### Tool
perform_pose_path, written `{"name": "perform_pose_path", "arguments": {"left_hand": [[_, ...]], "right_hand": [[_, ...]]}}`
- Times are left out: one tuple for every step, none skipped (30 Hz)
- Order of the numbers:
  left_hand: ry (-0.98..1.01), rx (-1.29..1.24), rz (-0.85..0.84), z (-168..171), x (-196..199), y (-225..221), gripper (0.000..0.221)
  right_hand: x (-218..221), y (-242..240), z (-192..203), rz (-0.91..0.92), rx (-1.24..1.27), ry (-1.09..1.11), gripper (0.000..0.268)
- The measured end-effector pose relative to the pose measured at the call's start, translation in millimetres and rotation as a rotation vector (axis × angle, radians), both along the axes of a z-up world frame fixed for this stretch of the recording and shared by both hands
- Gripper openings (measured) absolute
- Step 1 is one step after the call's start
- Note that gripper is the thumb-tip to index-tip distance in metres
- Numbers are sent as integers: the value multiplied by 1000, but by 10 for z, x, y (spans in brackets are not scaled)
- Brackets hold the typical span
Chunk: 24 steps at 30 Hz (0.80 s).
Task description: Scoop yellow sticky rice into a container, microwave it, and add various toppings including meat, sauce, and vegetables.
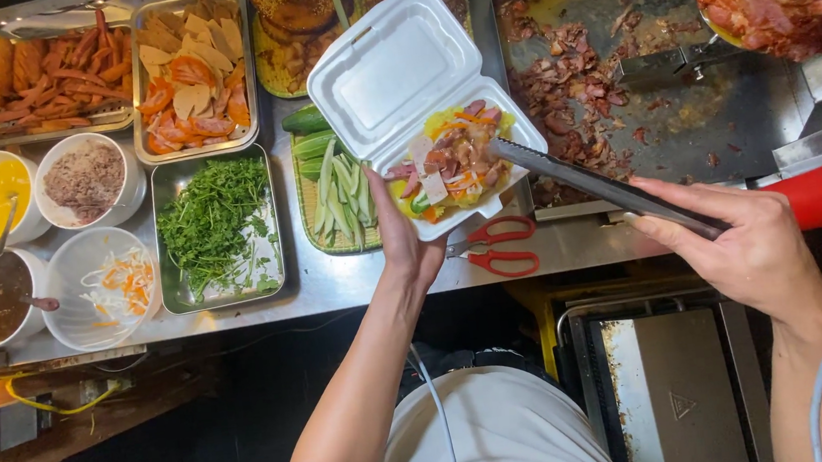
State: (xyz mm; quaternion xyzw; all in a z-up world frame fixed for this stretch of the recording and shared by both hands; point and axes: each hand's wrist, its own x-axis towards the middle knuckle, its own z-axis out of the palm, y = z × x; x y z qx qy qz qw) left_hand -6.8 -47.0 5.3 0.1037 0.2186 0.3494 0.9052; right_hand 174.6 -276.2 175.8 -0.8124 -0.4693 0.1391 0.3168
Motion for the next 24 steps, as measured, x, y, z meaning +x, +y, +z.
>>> {"name": "perform_pose_path", "arguments": {"left_hand": [[29, 34, -48, 108, -2, -9, 78], [58, 67, -96, 217, -1, -18, 89], [56, 68, -96, 199, 9, -16, 89], [48, 58, -92, 182, 19, -13, 88], [42, 48, -87, 163, 15, -8, 87], [42, 49, -87, 121, 0, -11, 87], [29, 72, -82, 85, 4, -5, 87], [15, 96, -77, 50, 11, 0, 87], [8, 101, -80, 47, -10, 13, 87], [22, 102, -67, 43, -29, 23, 85], [39, 101, -56, 33, -64, 22, 82], [36, 104, -60, 20, -104, 17, 82], [41, 81, -61, 9, -146, 12, 81], [48, 58, -63, -1, -188, 10, 81], [42, 65, -68, -32, -217, 34, 81], [75, 27, -31, -64, -246, 63, 72], [110, -17, 17, -103, -292, 67, 64], [106, -16, 22, 23, -325, 73, 64], [95, 23, 7, 140, -401, 56, 73], [85, 61, -8, 255, -483, 43, 83], [81, 58, 9, 262, -491, 30, 83], [93, 80, 19, 273, -516, 24, 82], [119, 105, 48, 302, -635, 42, 80], [130, 104, 85, 190, -679, 58, 80]], "right_hand": [[-4, -9, 7, -30, 4, 49, 43], [-6, -17, 14, -59, 8, 99, 42], [24, -34, -4, -60, 9, 97, 42], [54, -49, -21, -85, 52, 145, 42], [75, -63, -45, -110, 96, 196, 42], [118, -62, -110, -110, 97, 196, 42], [170, -59, -170, -119, 181, 205, 40], [225, -59, -227, -127, 264, 213, 38], [304, 37, -332, -129, 270, 206, 38], [388, 130, -435, -165, 269, 88, 40], [458, 210, -546, -203, 265, -27, 42], [545, 288, -799, -207, 268, -31, 42], [631, 362, -1050, -292, 146, -40, 45], [720, 441, -1298, -376, 24, -48, 48], [760, 384, -1430, -381, 31, -53, 48], [799, 333, -1564, -376, 38, -151, 49], [844, 288, -1698, -359, 39, -249, 51], [808, 212, -1714, -354, 41, -252, 51], [732, 115, -1748, -387, 71, -265, 51], [651, 20, -1782, -420, 100, -277, 51], [632, -120, -1845, -402, 101, -280, 51], [603, -254, -1904, -419, 86, -333, 50], [530, -306, -1991, -418, 76, -371, 49], [562, -363, -2064, -382, 82, -361, 49]]}}
